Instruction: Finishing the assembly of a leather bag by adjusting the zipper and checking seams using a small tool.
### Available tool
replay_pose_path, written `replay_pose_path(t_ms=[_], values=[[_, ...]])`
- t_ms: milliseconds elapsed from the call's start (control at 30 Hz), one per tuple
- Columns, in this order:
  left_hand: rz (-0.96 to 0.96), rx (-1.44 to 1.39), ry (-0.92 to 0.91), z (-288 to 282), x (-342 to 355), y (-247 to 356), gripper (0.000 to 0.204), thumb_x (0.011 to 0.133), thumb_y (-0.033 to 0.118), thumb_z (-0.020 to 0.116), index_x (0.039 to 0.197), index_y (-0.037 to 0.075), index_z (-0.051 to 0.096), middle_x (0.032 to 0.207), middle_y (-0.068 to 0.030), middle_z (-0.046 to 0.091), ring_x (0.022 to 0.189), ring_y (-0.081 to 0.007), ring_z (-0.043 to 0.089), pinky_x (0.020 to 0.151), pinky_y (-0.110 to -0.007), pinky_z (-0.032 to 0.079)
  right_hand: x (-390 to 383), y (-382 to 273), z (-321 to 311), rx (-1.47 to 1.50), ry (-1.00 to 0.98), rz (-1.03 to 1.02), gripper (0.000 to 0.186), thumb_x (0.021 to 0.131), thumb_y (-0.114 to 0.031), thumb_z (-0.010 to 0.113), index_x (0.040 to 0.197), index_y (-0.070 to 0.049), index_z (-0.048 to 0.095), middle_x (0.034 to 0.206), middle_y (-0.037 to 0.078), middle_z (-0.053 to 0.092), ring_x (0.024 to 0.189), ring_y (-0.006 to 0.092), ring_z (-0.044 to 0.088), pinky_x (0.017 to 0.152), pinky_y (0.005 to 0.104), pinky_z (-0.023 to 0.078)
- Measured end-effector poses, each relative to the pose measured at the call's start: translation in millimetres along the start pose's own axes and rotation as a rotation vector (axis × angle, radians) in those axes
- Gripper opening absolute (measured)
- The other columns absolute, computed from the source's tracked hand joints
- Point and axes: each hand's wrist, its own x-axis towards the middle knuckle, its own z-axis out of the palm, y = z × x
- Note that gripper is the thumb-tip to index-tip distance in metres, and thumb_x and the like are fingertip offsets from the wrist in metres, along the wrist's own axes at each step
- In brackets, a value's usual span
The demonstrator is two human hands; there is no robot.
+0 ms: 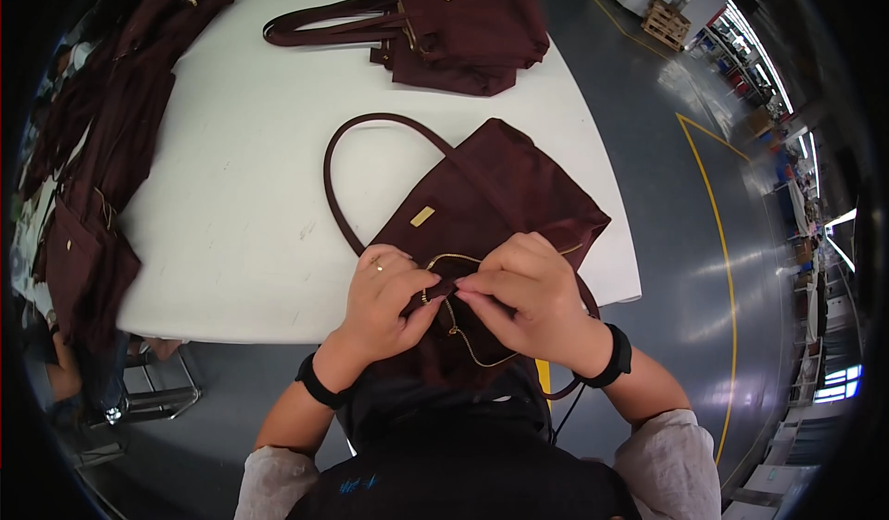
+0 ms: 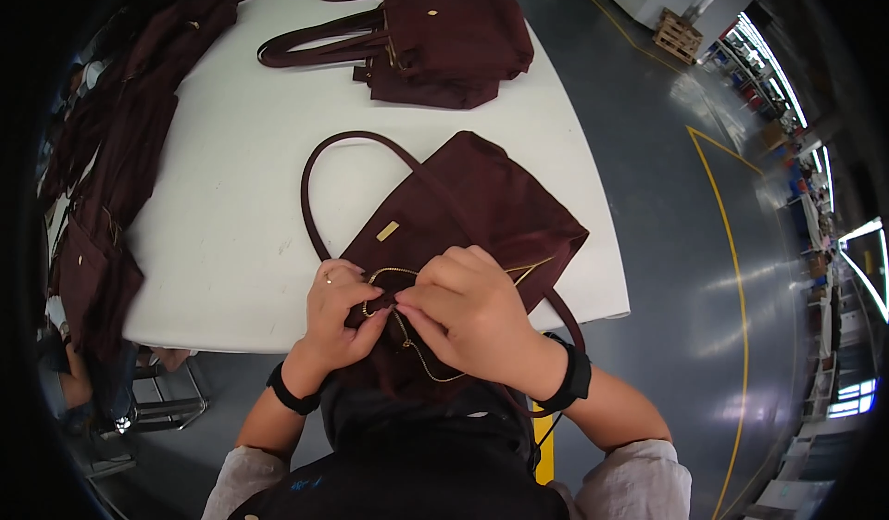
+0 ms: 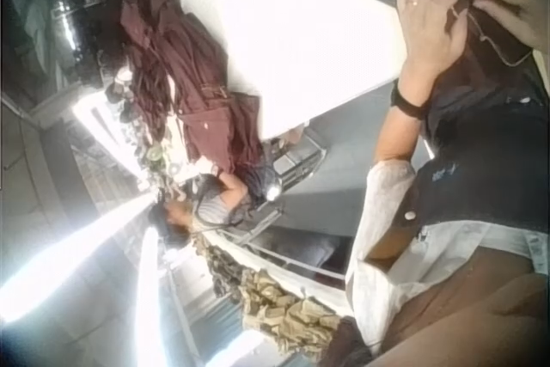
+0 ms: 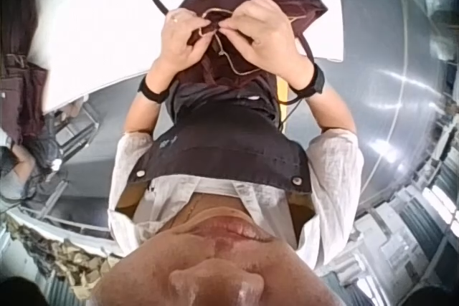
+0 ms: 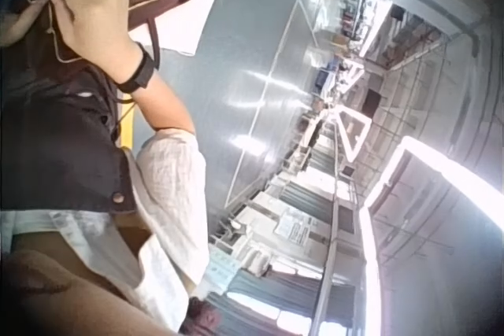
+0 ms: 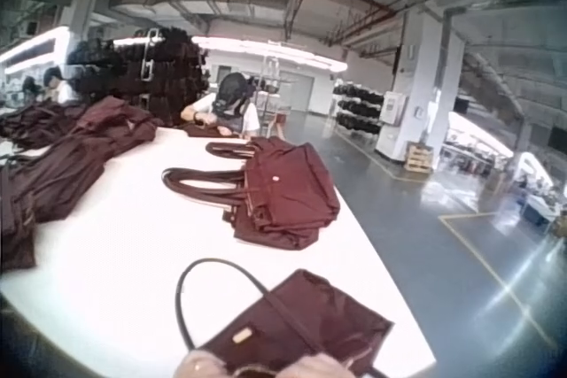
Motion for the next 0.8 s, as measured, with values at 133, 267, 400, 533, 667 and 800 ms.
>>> replay_pose_path(t_ms=[133, 267, 400, 533, 667, 800], values=[[0.002, 0.000, -0.003, 4, 1, -1, 0.036, 0.061, 0.005, 0.075, 0.092, 0.007, 0.058, 0.077, -0.0098, 0.056, 0.074, -0.0313, 0.055, 0.074, -0.043, 0.043, -1, 0, 1, -0.095, 0.048, -0.069, 0.012, 0.068, -0.004, 0.073, 0.077, -0.004, 0.065, 0.074, 0.004, 0.054, 0.067, 0.0210, 0.052, 0.059, 0.0331, 0.037], [-0.010, 0.052, 0.022, -2, 2, 5, 0.033, 0.063, 0.000, 0.071, 0.091, 0.005, 0.055, 0.073, -0.0087, 0.053, 0.066, -0.0280, 0.053, 0.073, -0.042, 0.045, -2, -1, 10, -0.143, 0.064, -0.143, 0.009, 0.070, -0.006, 0.071, 0.075, -0.004, 0.064, 0.075, 0.004, 0.054, 0.068, 0.0192, 0.053, 0.061, 0.0312, 0.039], [-0.002, 0.030, 0.015, 2, 8, 9, 0.030, 0.064, -0.003, 0.067, 0.090, 0.004, 0.053, 0.070, -0.0086, 0.051, 0.064, -0.0270, 0.051, 0.073, -0.041, 0.044, -9, 1, 11, -0.229, 0.045, -0.179, 0.016, 0.067, -0.006, 0.070, 0.081, -0.002, 0.065, 0.078, 0.004, 0.054, 0.072, 0.0194, 0.052, 0.063, 0.0313, 0.040], [-0.001, -0.012, -0.034, 2, 5, 5, 0.032, 0.065, -0.007, 0.064, 0.092, 0.004, 0.051, 0.077, -0.0126, 0.051, 0.074, -0.0315, 0.051, 0.071, -0.040, 0.043, -11, 3, 11, -0.239, 0.060, -0.181, 0.017, 0.068, -0.007, 0.069, 0.083, -0.001, 0.066, 0.078, 0.005, 0.054, 0.073, 0.0198, 0.052, 0.064, 0.0316, 0.040], [-0.025, -0.019, -0.033, -2, 3, 4, 0.031, 0.066, -0.007, 0.064, 0.093, 0.003, 0.051, 0.080, -0.0130, 0.052, 0.077, -0.0320, 0.051, 0.072, -0.040, 0.043, -6, -5, 15, -0.192, 0.136, -0.109, 0.015, 0.063, -0.007, 0.065, 0.076, -0.001, 0.061, 0.074, 0.006, 0.047, 0.072, 0.0212, 0.047, 0.066, 0.0320, 0.038], [-0.055, -0.038, -0.025, 0, 0, 2, 0.031, 0.067, -0.007, 0.064, 0.093, 0.003, 0.052, 0.083, -0.0137, 0.053, 0.080, -0.0328, 0.052, 0.073, -0.040, 0.043, -6, -9, 18, -0.201, 0.148, -0.046, 0.014, 0.064, -0.007, 0.067, 0.075, -0.002, 0.061, 0.074, 0.005, 0.047, 0.073, 0.0210, 0.047, 0.066, 0.0322, 0.038]])
